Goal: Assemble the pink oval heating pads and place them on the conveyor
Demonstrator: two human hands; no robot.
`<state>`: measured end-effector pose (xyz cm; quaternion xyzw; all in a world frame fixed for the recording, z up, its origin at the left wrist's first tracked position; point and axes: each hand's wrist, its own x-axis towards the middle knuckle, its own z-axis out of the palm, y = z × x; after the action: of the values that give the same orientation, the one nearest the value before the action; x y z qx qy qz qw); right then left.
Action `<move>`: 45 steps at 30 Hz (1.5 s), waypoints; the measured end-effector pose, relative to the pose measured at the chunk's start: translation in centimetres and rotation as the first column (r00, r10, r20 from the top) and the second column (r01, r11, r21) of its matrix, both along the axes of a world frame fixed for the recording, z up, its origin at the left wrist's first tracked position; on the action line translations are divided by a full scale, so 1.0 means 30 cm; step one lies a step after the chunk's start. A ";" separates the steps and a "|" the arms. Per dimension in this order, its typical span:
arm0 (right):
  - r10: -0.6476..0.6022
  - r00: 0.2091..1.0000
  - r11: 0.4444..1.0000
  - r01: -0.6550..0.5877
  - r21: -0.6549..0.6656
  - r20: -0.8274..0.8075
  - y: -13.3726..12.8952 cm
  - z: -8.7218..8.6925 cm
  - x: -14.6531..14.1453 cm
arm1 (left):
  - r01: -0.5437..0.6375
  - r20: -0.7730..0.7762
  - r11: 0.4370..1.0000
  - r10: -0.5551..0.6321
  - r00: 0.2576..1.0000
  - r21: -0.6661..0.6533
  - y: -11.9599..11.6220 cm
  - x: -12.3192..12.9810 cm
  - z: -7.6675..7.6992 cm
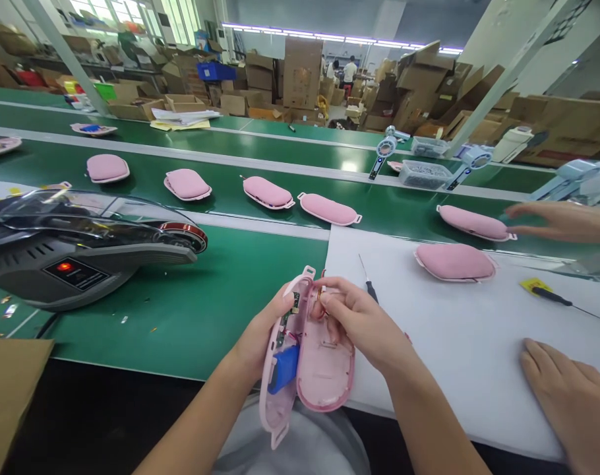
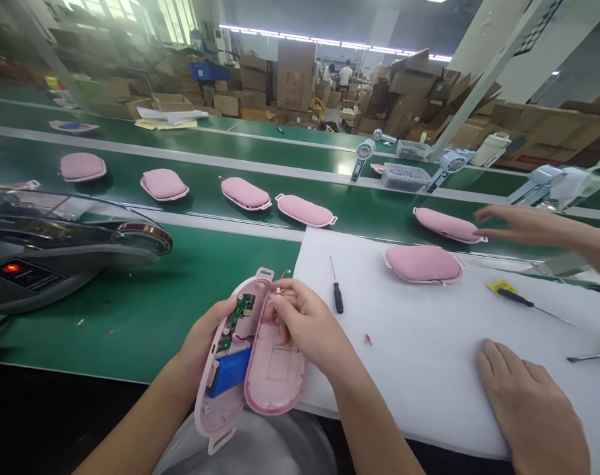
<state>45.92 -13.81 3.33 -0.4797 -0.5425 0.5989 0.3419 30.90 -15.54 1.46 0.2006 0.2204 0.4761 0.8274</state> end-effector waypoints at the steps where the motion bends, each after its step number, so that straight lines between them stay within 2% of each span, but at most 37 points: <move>1: -0.005 1.000 1.000 0.005 -0.014 0.000 0.001 0.004 0.003 | 0.003 0.006 1.000 -0.003 1.000 0.009 0.001 0.001 -0.005; 6: -0.036 0.998 0.999 0.036 -0.003 0.048 -0.016 0.017 -0.003 | -0.006 0.038 0.999 0.004 0.999 0.052 0.003 0.006 -0.029; 14: 0.020 0.979 0.996 -0.037 0.080 0.203 -0.039 0.015 -0.009 | -0.063 -0.058 0.997 0.066 0.996 0.054 -0.015 0.029 0.004; 22: 0.058 0.964 0.989 -0.091 0.116 0.260 -0.031 0.024 0.000 | -0.033 -0.107 0.991 0.046 0.993 0.127 -0.005 0.034 -0.003; 25: 0.083 0.961 0.986 -0.118 0.121 0.265 -0.025 0.032 0.008 | -0.016 -0.131 0.988 0.037 0.991 0.156 -0.002 0.040 -0.002; 30: 0.113 0.965 0.980 -0.147 0.133 0.235 -0.019 0.026 0.008 | -0.042 -0.201 0.976 0.086 0.976 0.213 -0.019 0.057 0.008; 35: 0.127 0.964 0.980 -0.159 0.122 0.235 -0.023 0.019 0.016 | -0.066 -0.173 0.986 0.092 0.981 0.152 -0.027 0.059 0.012; 37: 0.071 0.966 0.985 -0.107 0.135 0.249 -0.024 0.020 0.040 | -0.056 -0.121 0.993 0.068 0.990 0.100 -0.025 0.055 0.011; 39: -0.071 0.960 0.982 0.020 0.186 0.271 -0.024 0.019 0.073 | -0.025 -0.061 0.998 0.029 0.998 0.063 -0.023 0.052 0.011; 41: -0.217 0.930 0.956 0.140 0.259 0.297 -0.027 0.010 0.100 | 0.006 -0.021 0.999 -0.005 1.000 0.034 -0.024 0.049 0.012; 43: -0.262 0.909 0.939 0.161 0.305 0.325 -0.033 -0.004 0.104 | 0.002 -0.025 1.000 -0.002 1.000 0.009 -0.026 0.047 0.014; 45: -0.226 0.911 0.941 0.112 0.319 0.346 -0.039 -0.020 0.087 | -0.025 -0.050 1.000 0.026 0.998 0.019 -0.028 0.046 0.017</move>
<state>48.53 -14.98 2.72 -0.5754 -0.6366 0.3763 0.3492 32.29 -16.39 1.96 0.2172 0.2390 0.4834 0.8136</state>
